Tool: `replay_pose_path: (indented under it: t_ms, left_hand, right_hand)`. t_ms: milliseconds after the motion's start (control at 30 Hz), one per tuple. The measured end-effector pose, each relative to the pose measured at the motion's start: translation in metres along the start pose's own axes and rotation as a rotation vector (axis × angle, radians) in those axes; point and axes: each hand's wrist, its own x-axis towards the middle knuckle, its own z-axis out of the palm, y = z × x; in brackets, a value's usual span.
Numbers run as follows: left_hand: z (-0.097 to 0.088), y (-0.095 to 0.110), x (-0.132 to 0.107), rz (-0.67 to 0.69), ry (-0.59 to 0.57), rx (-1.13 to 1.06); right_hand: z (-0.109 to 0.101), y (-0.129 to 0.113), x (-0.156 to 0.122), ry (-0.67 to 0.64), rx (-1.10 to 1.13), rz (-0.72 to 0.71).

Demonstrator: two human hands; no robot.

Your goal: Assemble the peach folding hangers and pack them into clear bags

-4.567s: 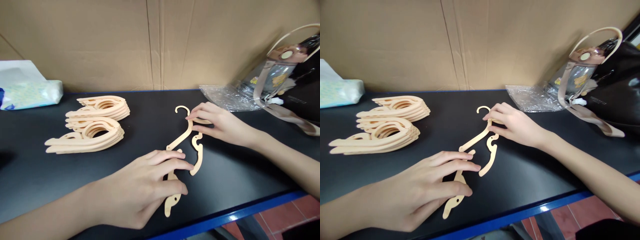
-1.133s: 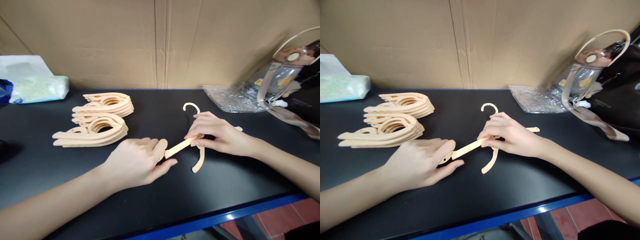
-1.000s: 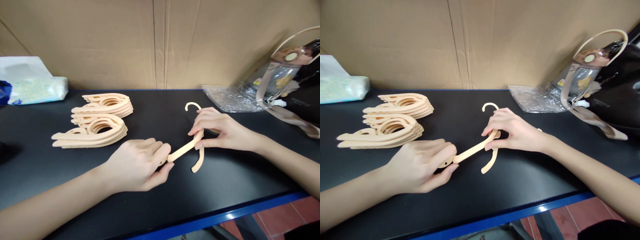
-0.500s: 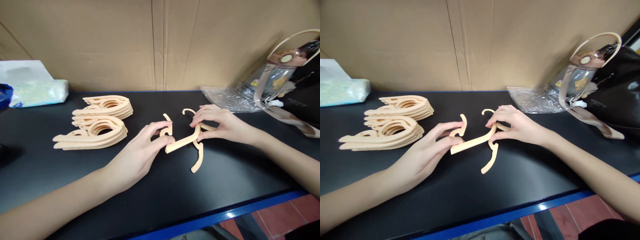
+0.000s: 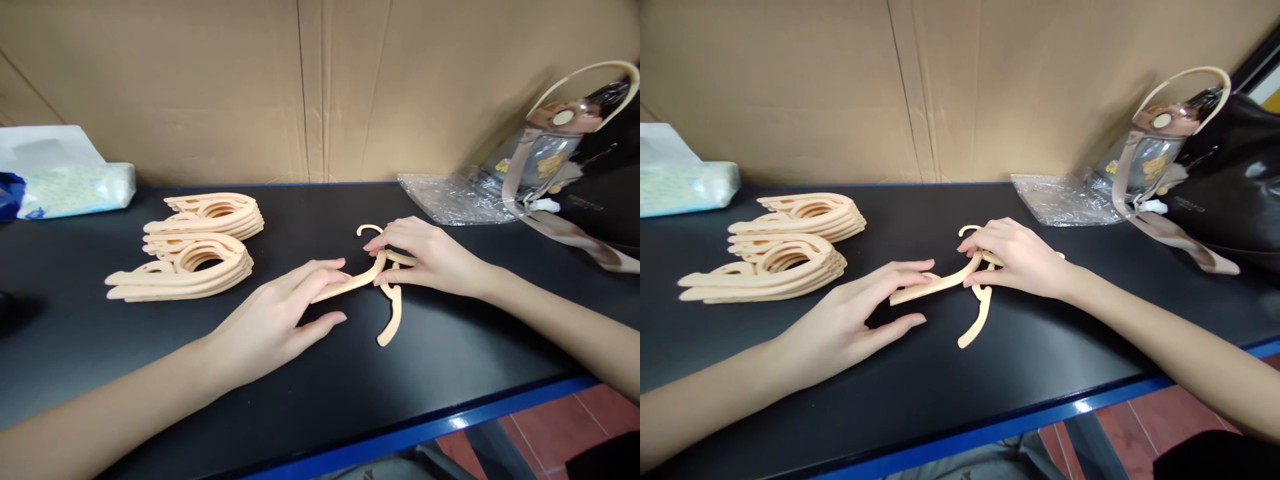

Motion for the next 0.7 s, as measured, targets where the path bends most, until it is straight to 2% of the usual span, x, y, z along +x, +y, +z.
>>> replay_pose_path:
  t_ms: [167, 467, 600, 700]
  left_hand:
    - [0.0034, -0.0022, -0.0012, 0.032, -0.003, 0.047]
    - [-0.0004, 0.0004, 0.0036, 0.037, -0.067, 0.119]
    - [0.001, -0.001, 0.0023, 0.034, -0.114, 0.136]
    - [0.0022, -0.0024, 0.0023, 0.038, -0.092, 0.149]
  right_hand:
    - [0.0008, -0.0007, 0.0018, -0.04, -0.007, -0.007]
    - [0.0005, 0.0037, 0.0005, -0.022, -0.016, 0.145]
    - [0.0033, 0.006, 0.0002, -0.037, 0.04, 0.103]
    - [0.0051, 0.0059, 0.0, -0.059, 0.173, 0.086]
